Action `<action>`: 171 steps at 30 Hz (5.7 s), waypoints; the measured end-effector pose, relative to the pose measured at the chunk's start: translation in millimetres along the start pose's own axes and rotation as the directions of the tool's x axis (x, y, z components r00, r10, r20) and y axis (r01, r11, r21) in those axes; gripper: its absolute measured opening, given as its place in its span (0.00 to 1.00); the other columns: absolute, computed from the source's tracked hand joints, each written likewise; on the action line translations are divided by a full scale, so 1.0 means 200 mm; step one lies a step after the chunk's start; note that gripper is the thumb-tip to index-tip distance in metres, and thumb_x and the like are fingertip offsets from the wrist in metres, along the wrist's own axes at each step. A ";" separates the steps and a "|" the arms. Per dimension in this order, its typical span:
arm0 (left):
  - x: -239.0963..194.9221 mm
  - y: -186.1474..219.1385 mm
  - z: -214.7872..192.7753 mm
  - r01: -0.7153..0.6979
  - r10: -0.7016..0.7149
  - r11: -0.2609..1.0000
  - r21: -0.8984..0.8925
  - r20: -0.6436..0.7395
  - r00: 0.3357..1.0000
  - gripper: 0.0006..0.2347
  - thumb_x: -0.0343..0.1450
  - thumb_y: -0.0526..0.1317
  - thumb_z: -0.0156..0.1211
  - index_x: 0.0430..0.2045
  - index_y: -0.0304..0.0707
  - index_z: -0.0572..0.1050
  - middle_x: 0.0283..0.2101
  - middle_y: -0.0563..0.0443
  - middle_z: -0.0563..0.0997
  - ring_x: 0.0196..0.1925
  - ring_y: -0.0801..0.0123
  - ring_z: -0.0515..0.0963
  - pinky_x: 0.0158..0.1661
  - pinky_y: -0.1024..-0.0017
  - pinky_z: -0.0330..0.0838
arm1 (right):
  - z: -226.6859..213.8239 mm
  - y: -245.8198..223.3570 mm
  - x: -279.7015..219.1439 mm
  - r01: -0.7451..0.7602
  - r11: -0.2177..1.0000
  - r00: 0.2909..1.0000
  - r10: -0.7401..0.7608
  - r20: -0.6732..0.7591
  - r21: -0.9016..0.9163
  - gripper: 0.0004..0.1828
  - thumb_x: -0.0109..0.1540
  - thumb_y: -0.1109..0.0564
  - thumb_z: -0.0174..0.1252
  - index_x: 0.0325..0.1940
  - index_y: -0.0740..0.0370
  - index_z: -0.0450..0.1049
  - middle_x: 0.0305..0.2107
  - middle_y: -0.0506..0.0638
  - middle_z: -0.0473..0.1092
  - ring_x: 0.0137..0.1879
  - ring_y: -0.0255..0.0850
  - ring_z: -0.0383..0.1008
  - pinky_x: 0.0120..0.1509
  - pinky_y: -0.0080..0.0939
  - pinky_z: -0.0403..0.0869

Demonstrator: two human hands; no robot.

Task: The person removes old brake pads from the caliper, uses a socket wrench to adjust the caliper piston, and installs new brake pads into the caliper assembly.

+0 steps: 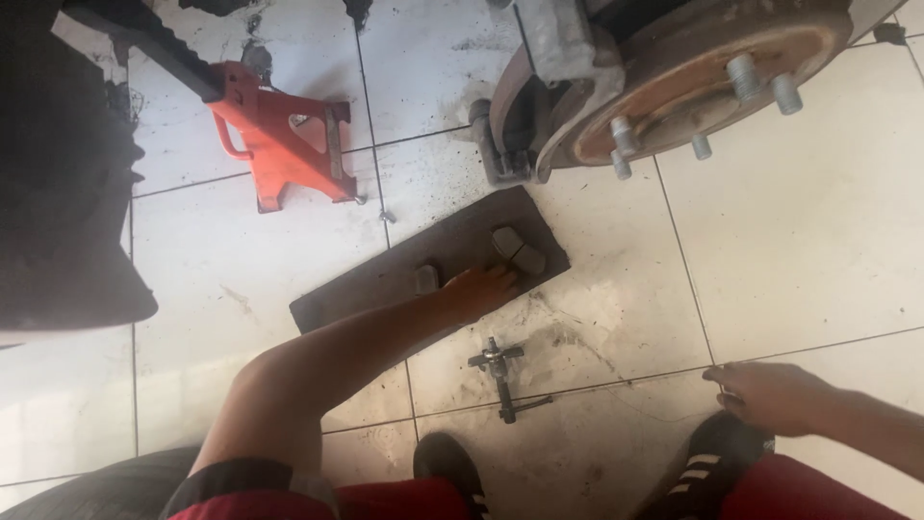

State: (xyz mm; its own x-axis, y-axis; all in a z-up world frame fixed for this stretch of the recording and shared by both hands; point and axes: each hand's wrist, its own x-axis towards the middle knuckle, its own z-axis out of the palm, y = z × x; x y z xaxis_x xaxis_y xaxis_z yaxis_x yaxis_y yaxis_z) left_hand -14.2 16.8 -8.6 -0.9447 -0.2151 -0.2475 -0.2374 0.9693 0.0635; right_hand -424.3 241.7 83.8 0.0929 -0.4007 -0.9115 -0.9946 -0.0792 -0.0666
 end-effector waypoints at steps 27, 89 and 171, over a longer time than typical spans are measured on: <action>-0.23 0.71 -1.23 -0.557 -0.224 0.533 -0.637 -0.741 0.633 0.15 0.72 0.28 0.66 0.50 0.28 0.68 0.52 0.37 0.78 0.57 0.54 0.82 0.54 0.66 0.81 | -0.18 -0.14 -0.08 -0.018 0.999 1.000 0.019 0.011 -0.040 0.28 0.70 0.45 0.46 0.74 0.51 0.58 0.53 0.47 0.72 0.56 0.39 0.76 0.62 0.44 0.76; -0.45 -0.84 0.44 0.566 -0.985 0.014 -0.824 0.085 0.148 0.29 0.68 0.56 0.67 0.52 0.34 0.64 0.49 0.30 0.77 0.52 0.42 0.78 0.50 0.52 0.73 | -0.01 -0.19 0.12 -0.155 0.988 0.968 0.155 0.197 -0.015 0.25 0.73 0.39 0.48 0.73 0.43 0.60 0.65 0.41 0.69 0.72 0.35 0.69 0.79 0.43 0.68; -0.47 0.60 -1.30 -0.276 -0.257 0.731 -0.625 -0.626 0.736 0.12 0.74 0.33 0.62 0.51 0.30 0.78 0.43 0.39 0.84 0.38 0.57 0.85 0.38 0.65 0.81 | -0.82 -0.93 -0.98 0.156 0.913 0.924 0.000 -0.382 0.378 0.30 0.61 0.36 0.62 0.64 0.45 0.66 0.24 0.41 0.77 0.28 0.34 0.74 0.31 0.36 0.77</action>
State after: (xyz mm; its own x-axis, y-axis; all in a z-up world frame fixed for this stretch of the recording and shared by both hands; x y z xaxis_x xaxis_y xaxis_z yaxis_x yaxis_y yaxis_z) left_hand -12.9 123.4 273.5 -0.7759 -0.4821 0.4068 -0.0542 0.6934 0.7185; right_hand -249.0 185.2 340.6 0.1035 -0.7190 -0.6873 -0.9104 0.2098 -0.3566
